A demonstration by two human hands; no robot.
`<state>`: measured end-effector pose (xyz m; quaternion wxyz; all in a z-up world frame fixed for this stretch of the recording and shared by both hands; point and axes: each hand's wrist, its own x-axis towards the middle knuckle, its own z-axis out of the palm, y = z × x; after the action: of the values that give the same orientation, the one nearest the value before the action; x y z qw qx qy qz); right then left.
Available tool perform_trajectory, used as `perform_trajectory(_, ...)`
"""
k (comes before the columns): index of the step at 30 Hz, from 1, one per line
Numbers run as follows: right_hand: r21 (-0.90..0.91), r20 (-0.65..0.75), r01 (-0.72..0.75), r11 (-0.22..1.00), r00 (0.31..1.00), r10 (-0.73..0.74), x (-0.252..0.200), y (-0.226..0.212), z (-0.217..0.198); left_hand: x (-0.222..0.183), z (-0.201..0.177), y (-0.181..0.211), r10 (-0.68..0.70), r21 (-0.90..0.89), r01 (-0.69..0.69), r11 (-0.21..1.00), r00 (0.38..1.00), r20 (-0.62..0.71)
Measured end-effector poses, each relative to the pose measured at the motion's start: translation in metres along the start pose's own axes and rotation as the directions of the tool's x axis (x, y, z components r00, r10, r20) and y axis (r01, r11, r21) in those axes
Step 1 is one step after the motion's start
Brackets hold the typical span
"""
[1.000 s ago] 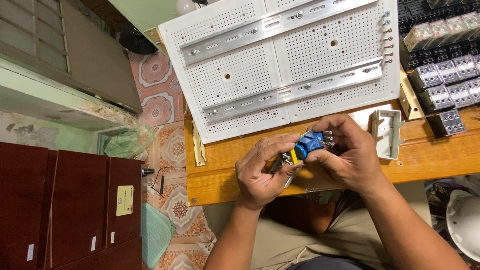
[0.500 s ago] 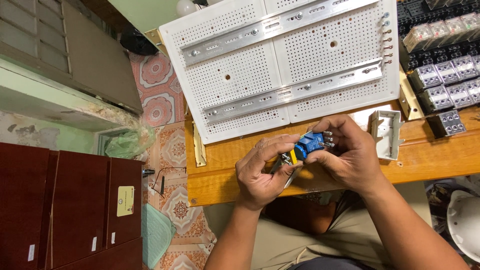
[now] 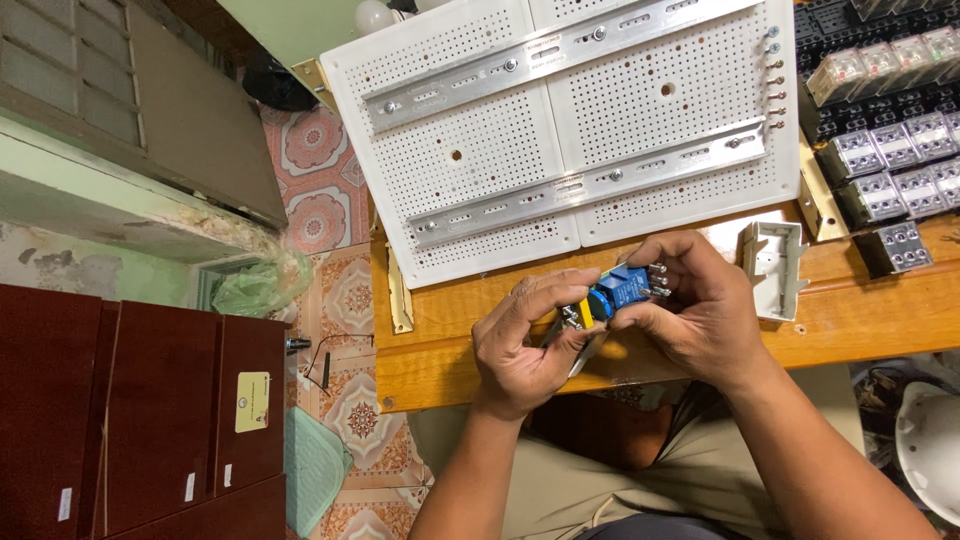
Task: Disassembling an electronic component by removing the circuit board from its plastic housing using a screwdriver.
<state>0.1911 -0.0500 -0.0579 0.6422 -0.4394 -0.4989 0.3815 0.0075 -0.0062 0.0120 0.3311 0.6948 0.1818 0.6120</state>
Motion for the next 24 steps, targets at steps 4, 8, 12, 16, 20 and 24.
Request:
perform_trajectory(4,0.003,-0.005,0.017,1.0,1.0,-0.017,-0.002,0.004,-0.002,-0.004,0.0,-0.005,-0.021,-0.024,0.021,0.999,1.0,-0.009)
perform_trajectory(8,-0.019,-0.019,-0.02,1.0,1.0,0.02,-0.002,-0.016,0.004,-0.008,-0.002,-0.009,-0.075,-0.008,0.075,0.997,0.997,0.01)
perform_trajectory(12,0.007,-0.036,-0.031,1.0,0.999,0.031,0.001,-0.033,0.011,-0.008,0.0,-0.01,-0.098,-0.003,0.098,0.995,0.995,0.011)
perform_trajectory(16,-0.01,-0.029,-0.001,1.0,1.0,0.001,0.002,-0.033,0.012,-0.012,0.0,-0.015,-0.123,-0.057,0.123,0.991,0.992,0.004)
perform_trajectory(20,-0.028,-0.01,0.071,0.997,0.997,-0.071,0.003,-0.034,0.012,-0.016,-0.002,-0.02,-0.141,-0.069,0.141,0.988,0.99,0.008)
perform_trajectory(24,-0.035,0.008,0.146,0.989,0.989,-0.146,0.004,-0.033,0.013,-0.015,-0.003,-0.018,-0.141,-0.024,0.141,0.99,0.99,0.005)
